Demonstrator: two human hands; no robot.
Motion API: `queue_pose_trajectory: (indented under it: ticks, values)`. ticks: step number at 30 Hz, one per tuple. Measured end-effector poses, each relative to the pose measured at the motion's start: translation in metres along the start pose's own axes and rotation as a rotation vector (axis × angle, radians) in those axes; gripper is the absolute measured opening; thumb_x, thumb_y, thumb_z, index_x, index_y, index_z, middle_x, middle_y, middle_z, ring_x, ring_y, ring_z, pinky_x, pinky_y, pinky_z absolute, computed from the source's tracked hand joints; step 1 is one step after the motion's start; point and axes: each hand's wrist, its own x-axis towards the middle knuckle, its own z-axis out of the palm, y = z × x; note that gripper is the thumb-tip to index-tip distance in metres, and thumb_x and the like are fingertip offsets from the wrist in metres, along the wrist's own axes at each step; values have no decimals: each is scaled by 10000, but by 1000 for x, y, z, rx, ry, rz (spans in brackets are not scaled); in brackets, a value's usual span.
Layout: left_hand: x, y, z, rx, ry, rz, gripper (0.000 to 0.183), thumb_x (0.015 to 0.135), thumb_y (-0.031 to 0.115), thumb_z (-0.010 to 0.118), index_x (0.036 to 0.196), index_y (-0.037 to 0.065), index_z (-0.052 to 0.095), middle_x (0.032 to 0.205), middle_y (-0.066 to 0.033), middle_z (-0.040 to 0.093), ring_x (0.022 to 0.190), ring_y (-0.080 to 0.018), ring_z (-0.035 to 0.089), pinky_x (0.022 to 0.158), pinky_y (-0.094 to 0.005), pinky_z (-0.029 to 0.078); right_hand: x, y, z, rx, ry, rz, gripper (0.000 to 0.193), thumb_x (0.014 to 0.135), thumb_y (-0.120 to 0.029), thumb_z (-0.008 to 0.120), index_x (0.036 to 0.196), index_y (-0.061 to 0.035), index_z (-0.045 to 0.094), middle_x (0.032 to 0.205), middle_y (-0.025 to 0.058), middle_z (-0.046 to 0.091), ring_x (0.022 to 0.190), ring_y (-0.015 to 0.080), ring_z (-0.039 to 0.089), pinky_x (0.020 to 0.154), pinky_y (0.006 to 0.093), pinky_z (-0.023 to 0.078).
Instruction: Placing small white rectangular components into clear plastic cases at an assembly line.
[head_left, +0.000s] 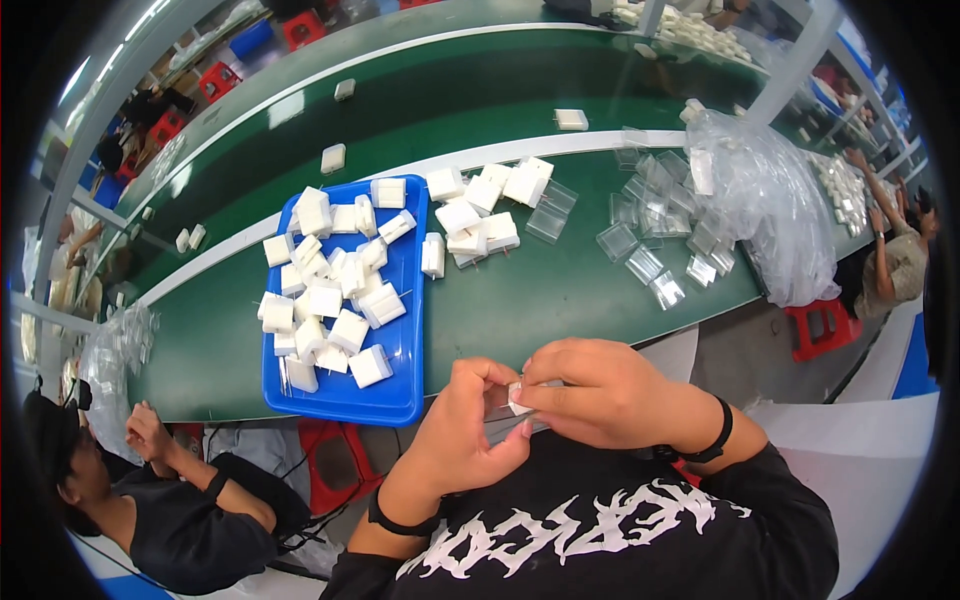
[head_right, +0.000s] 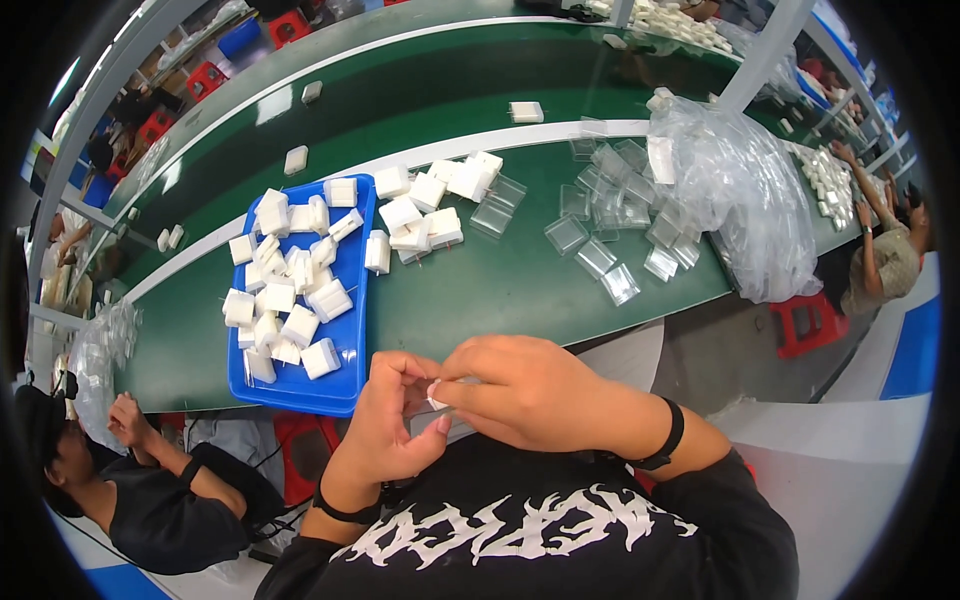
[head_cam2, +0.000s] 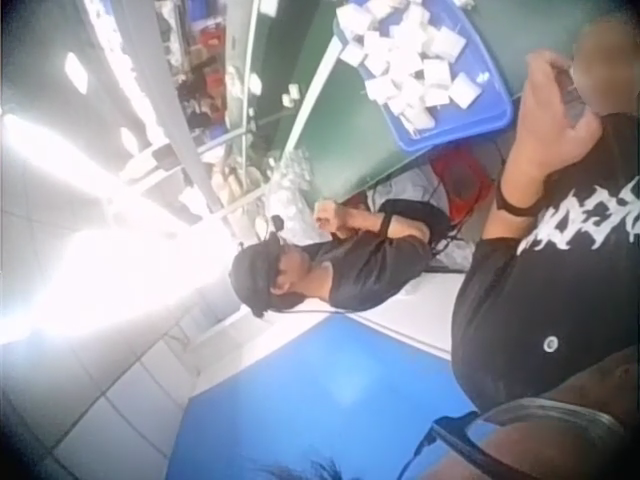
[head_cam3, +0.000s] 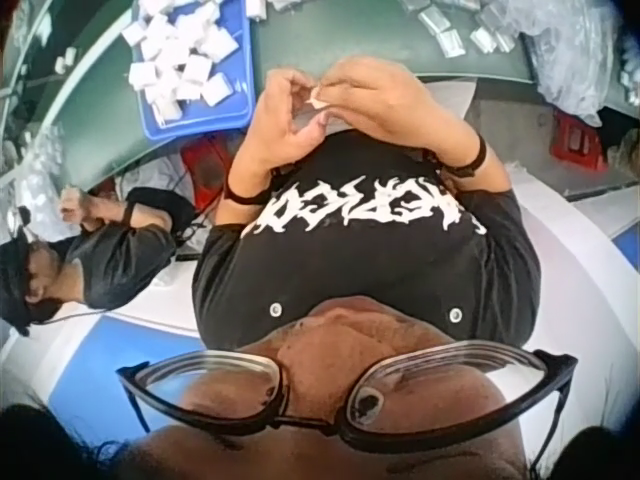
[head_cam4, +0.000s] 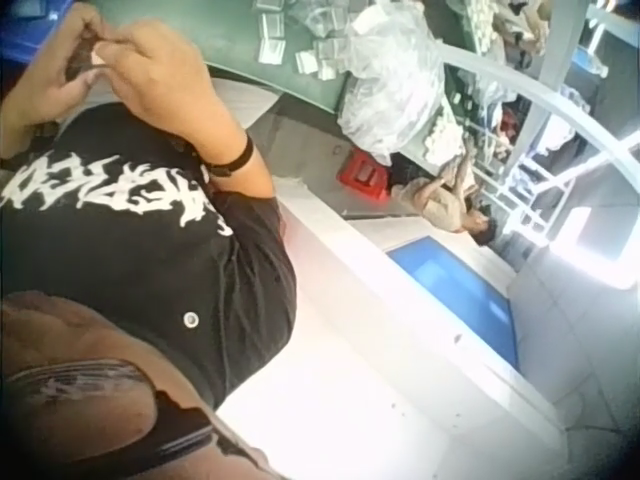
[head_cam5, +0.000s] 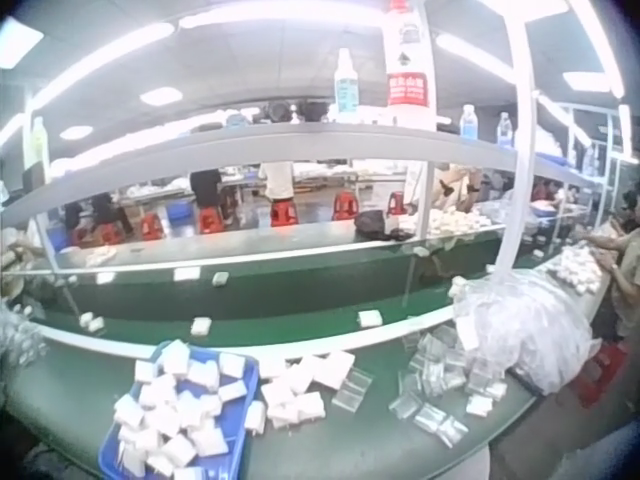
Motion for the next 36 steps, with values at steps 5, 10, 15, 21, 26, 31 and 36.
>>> queue_pose_trajectory:
  ticks: [5,10,15,21,26,31,36]
  values:
    - [1,6,-2,210,-80,41,556,779,20,739,1224,0,405,1073,-192,586,879,-323,638,773,-430,523,-6,-1,-2,-94,-24,-117,392,756,-19,795,1132,-52,689,1096,99,694,1011,279,702,920,426,582]
    - [12,11,-6,404,-92,293,561,802,-18,728,1246,11,388,1170,-225,585,902,-408,613,815,-463,504,-6,-2,-10,152,31,194,439,834,-38,751,1256,-52,629,1141,81,687,1071,226,680,878,368,596]
    - [16,15,-2,493,-35,415,610,780,-41,797,1241,60,409,1264,-249,605,1079,-399,622,933,-473,471,-17,13,-8,1281,-5,983,387,981,-93,685,1332,22,566,1057,119,696,891,143,696,739,257,589]
    - [14,16,-3,550,-61,383,548,739,-39,838,1103,66,442,1287,-242,629,1093,-413,631,901,-475,491,-11,3,-5,1076,-16,947,332,979,-53,677,1291,44,614,1006,111,724,827,127,698,744,260,578]
    - [10,9,-3,468,55,361,619,764,-19,843,1261,13,474,1329,-241,599,1147,-389,641,933,-449,537,-8,3,-1,893,6,813,290,960,-74,709,1237,-5,658,940,101,731,842,123,696,753,281,563]
    - [5,13,-8,-107,165,29,708,810,-5,834,1418,-50,476,1347,-210,575,1171,-312,651,954,-404,579,-15,17,-3,170,148,82,364,859,48,743,1206,-53,696,1186,163,708,1018,186,709,834,301,582]
    - [4,14,-7,-139,124,52,585,811,-47,820,1339,-72,571,1309,-204,583,1118,-242,674,933,-349,603,-14,2,-1,368,177,218,409,872,58,710,1257,-68,650,1247,156,659,1072,178,677,811,304,580]
